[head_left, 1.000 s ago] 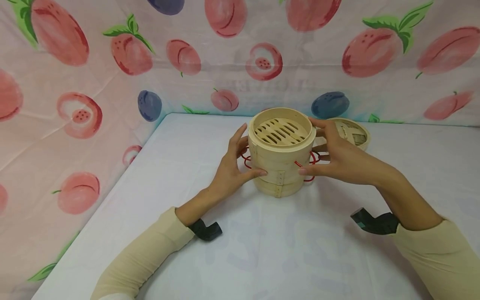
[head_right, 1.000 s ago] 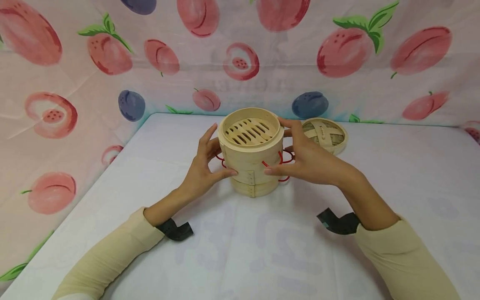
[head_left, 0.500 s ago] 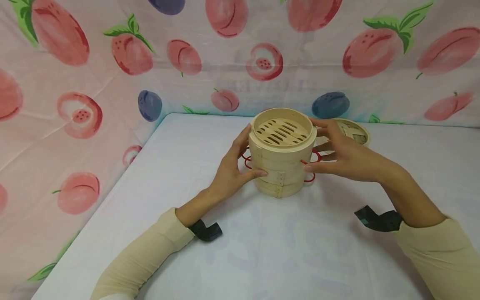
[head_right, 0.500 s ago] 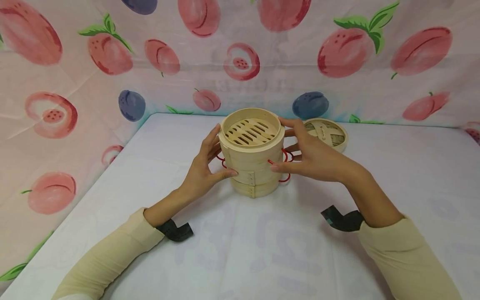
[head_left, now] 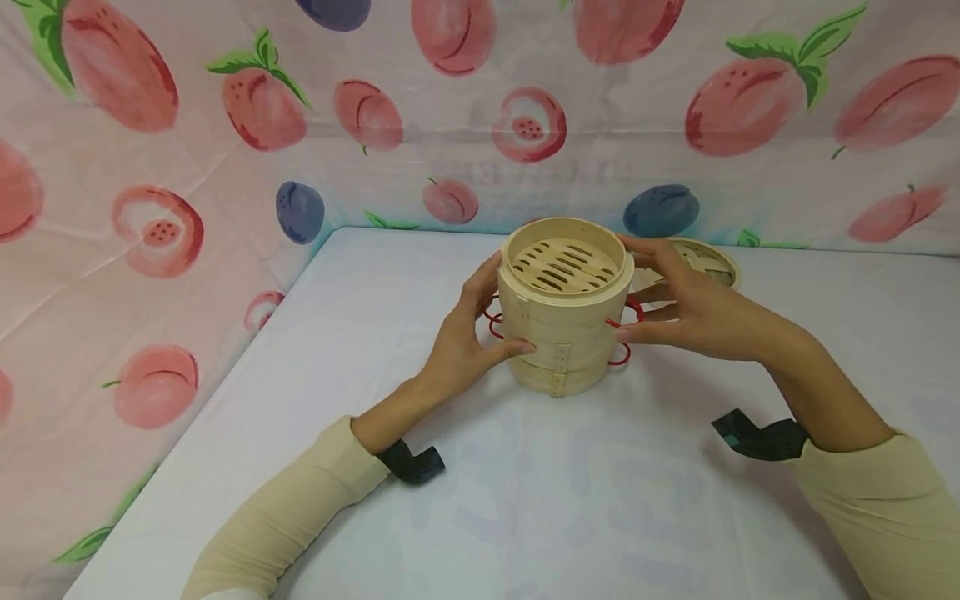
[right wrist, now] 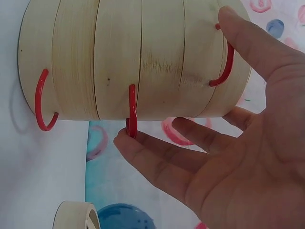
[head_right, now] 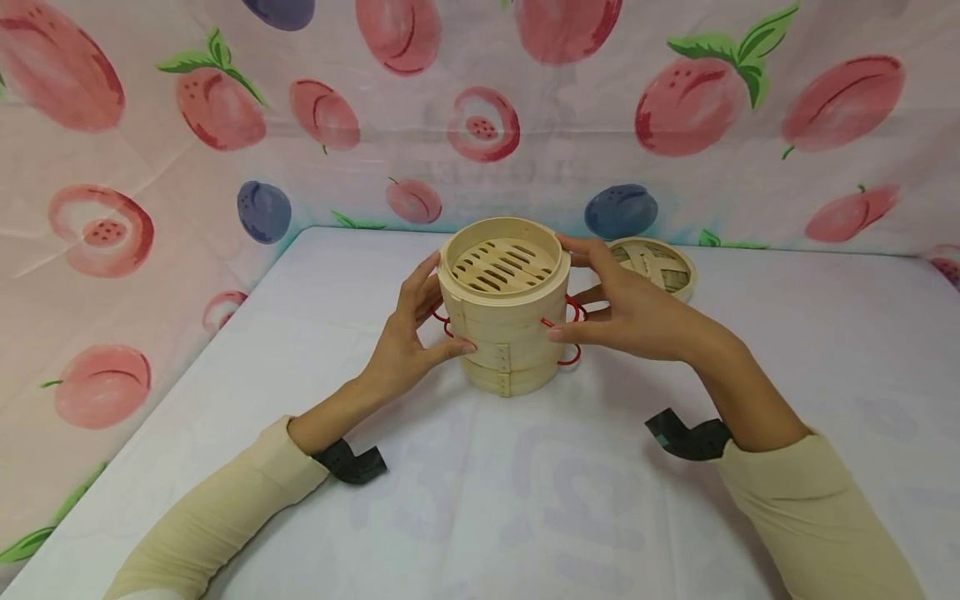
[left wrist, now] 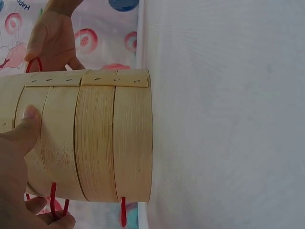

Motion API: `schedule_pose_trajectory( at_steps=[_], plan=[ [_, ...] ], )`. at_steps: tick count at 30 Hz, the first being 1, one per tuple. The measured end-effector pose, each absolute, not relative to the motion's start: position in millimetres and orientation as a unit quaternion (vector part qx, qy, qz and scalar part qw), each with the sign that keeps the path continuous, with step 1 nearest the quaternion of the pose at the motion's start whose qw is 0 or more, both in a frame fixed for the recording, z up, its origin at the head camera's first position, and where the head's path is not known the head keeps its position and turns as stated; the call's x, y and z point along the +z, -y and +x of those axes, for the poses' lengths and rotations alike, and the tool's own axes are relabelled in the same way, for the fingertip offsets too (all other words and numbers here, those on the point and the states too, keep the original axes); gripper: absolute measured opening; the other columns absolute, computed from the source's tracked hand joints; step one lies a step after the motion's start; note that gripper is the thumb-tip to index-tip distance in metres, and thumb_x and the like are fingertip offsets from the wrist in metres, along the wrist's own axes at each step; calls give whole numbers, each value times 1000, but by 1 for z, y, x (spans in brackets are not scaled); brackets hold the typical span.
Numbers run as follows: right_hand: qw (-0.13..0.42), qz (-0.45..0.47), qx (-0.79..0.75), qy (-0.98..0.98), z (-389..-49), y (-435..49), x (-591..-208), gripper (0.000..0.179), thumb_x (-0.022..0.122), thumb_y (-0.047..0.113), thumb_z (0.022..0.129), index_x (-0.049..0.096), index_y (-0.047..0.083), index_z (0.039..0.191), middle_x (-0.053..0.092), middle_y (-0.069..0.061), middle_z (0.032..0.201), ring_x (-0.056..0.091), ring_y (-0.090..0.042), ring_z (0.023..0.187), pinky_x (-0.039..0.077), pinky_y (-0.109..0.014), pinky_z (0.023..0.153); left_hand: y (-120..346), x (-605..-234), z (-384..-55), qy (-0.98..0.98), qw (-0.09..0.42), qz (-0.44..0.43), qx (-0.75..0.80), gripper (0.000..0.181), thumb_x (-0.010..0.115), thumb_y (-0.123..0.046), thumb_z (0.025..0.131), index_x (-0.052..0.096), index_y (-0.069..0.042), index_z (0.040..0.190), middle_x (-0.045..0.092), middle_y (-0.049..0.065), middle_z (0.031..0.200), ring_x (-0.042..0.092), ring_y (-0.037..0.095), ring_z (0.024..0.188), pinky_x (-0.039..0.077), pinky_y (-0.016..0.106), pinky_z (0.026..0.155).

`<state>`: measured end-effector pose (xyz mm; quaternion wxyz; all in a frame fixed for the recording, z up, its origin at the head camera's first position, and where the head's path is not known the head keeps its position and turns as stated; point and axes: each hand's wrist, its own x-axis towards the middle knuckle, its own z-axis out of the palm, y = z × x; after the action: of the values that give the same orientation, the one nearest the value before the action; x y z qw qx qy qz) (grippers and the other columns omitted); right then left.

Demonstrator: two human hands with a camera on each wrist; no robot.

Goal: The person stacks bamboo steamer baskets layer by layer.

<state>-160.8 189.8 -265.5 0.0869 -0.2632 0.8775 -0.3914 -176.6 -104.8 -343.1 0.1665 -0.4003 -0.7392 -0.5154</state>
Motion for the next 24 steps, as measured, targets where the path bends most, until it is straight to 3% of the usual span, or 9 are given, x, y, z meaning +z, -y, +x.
schedule_pose_trajectory(
  at_steps=[6, 13, 20, 24],
  plan=[
    [95, -259, -402, -873, -163, -193, -266, 93, 77, 27, 82, 14, 43, 149, 34, -4, 146, 53, -33, 118, 47, -56, 91, 104, -342, -176, 737, 166, -402, -517, 109, 84, 1, 69, 15, -15, 152, 27, 5, 154, 39, 24, 133, 32, 40, 109],
    [101, -261, -412, -867, -167, -196, -267, 94, 76, 23, 84, 12, 42, 149, 33, -8, 148, 53, -36, 118, 47, -58, 90, 100, -322, -161, 738, 170, -404, -514, 102, 81, 8, 69, 15, 0, 146, 31, 24, 147, 40, 33, 130, 32, 50, 107],
    [105, -268, -414, -864, -170, -199, -267, 92, 74, 20, 86, 12, 41, 150, 34, -8, 147, 51, -37, 119, 46, -59, 90, 102, -341, -177, 745, 162, -392, -514, 109, 84, 0, 69, 12, -13, 151, 36, 12, 146, 39, 24, 132, 31, 42, 109],
    [112, -271, -418, -859, -169, -199, -266, 91, 73, 18, 87, 11, 40, 151, 32, -10, 149, 49, -39, 121, 45, -60, 90, 102, -344, -179, 743, 158, -394, -518, 110, 84, -2, 71, 10, -18, 151, 39, 9, 144, 39, 22, 132, 31, 45, 109]
  ],
)
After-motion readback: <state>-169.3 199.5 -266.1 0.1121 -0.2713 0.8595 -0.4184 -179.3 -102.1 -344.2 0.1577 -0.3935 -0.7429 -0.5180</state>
